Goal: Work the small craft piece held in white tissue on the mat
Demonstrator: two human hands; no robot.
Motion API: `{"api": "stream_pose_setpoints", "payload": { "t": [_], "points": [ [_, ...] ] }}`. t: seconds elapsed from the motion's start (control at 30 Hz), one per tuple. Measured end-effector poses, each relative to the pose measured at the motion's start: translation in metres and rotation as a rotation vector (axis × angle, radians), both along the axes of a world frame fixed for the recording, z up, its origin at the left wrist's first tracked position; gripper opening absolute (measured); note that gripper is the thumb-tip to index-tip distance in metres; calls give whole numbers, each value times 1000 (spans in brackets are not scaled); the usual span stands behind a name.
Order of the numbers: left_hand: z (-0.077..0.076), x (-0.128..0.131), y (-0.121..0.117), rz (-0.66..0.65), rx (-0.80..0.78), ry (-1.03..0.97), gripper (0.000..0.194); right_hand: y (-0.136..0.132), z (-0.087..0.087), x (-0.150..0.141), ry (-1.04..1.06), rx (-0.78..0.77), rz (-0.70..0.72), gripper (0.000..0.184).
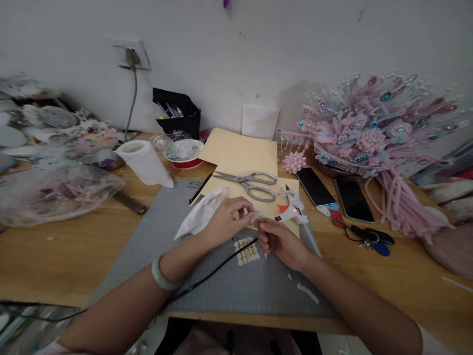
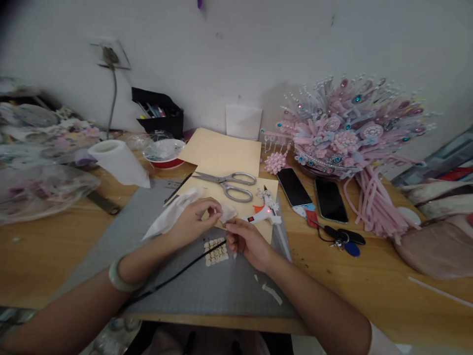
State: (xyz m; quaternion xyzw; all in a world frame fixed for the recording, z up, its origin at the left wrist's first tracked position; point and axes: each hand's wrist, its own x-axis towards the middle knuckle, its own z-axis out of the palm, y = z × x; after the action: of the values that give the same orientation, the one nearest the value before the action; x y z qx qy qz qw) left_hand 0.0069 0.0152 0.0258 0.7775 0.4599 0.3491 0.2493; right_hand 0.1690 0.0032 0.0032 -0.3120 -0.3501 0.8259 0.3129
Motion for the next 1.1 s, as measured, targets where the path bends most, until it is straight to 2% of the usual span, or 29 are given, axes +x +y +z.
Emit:
{"api": "stream_pose_setpoints", "payload": {
  "t": [0.27, 0.47, 0.57, 0.7, 0.77, 0.93, 1.1],
  "points": [
    [-8, 2, -1, -110, 52, 4, 13, 4, -4, 0, -53, 51, -110, 19],
    [-9, 3, -1, -91, 28, 18, 20, 7, -6, 1, -109, 99, -146, 19],
    [-9, 1, 1, 1, 27, 134, 28, 5, -2, 2, -49, 90, -152, 17],
    [-17, 0, 6, 237, 35, 420, 56, 4, 2, 2, 45, 66, -140, 13],
    [-22, 0, 9, 283, 20, 509, 64, 4, 1, 2, 39, 89, -127, 16],
    [-25, 1, 8, 222, 22, 591, 48, 2, -1, -1, -128, 224, -138, 24],
    [-23, 2, 5, 174, 10, 556, 35, 6, 0, 2, -400, 469, -221, 24]
  ]
}}
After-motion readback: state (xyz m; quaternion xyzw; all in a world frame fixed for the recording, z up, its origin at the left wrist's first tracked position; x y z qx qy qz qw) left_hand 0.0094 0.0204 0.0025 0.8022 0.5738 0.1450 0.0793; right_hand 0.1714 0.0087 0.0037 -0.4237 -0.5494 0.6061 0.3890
